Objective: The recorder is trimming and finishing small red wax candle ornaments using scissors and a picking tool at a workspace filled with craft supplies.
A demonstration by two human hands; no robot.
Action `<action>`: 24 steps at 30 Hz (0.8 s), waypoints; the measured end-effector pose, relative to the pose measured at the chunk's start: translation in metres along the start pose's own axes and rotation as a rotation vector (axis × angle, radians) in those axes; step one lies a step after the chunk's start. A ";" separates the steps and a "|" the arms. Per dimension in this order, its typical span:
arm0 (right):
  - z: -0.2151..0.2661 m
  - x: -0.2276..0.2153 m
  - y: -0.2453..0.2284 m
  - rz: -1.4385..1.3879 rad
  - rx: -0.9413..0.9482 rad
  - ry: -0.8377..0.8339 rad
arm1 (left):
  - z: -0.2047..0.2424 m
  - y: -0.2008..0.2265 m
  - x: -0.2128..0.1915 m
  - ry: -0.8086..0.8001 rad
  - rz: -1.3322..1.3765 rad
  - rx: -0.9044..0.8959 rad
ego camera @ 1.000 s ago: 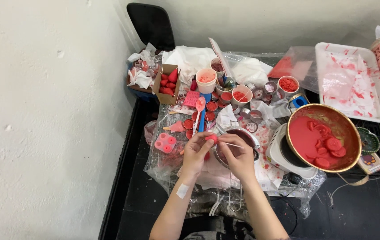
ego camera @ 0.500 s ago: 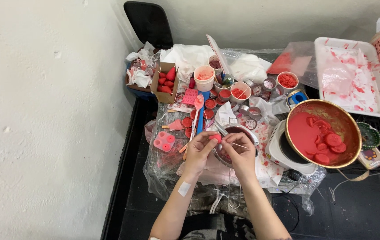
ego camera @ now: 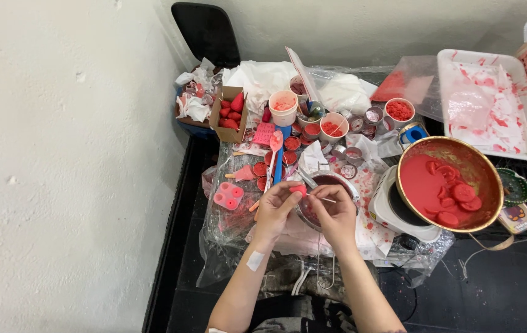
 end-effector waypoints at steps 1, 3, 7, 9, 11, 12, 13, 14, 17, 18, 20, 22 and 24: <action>0.000 -0.001 0.001 -0.001 0.000 0.001 | 0.000 0.000 0.000 0.000 -0.001 -0.001; -0.002 -0.004 0.004 -0.015 -0.017 -0.001 | 0.000 0.000 0.000 -0.022 0.001 -0.013; -0.004 -0.009 0.010 -0.010 0.021 0.022 | -0.001 -0.005 -0.002 -0.017 -0.042 -0.032; -0.005 -0.013 0.017 -0.028 0.005 -0.006 | -0.004 -0.005 -0.001 -0.035 -0.027 -0.005; -0.005 -0.016 0.020 -0.029 0.007 0.002 | -0.004 -0.005 0.001 -0.032 -0.025 -0.007; -0.005 -0.017 0.021 -0.032 0.010 0.009 | -0.005 -0.005 0.001 -0.027 -0.022 -0.007; -0.006 -0.016 0.021 -0.032 0.010 0.009 | -0.006 -0.005 0.001 -0.028 -0.022 -0.007; -0.006 -0.015 0.021 -0.077 0.014 0.009 | -0.006 -0.005 0.001 -0.033 -0.009 -0.007; -0.007 -0.007 0.009 -0.097 0.074 0.024 | -0.006 -0.005 -0.002 -0.047 -0.003 0.015; -0.008 -0.002 0.004 -0.073 0.128 0.036 | -0.007 -0.004 -0.004 -0.056 -0.011 0.039; -0.008 -0.006 0.013 -0.036 0.100 -0.012 | -0.006 -0.001 -0.004 -0.042 -0.034 0.026; -0.007 -0.008 0.017 0.002 0.072 -0.062 | -0.005 0.000 -0.005 -0.025 -0.056 0.014; -0.004 -0.011 0.017 0.083 0.101 -0.093 | -0.005 0.000 -0.007 -0.002 -0.091 0.010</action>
Point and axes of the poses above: each hand's wrist, its own z-axis away from the middle knuckle, its own x-axis out of the palm, y = z × x, the point moved 4 cm from there along -z, towards the middle knuckle, and after that the axes turned 5 degrees about -x, right-handed, at the moved point
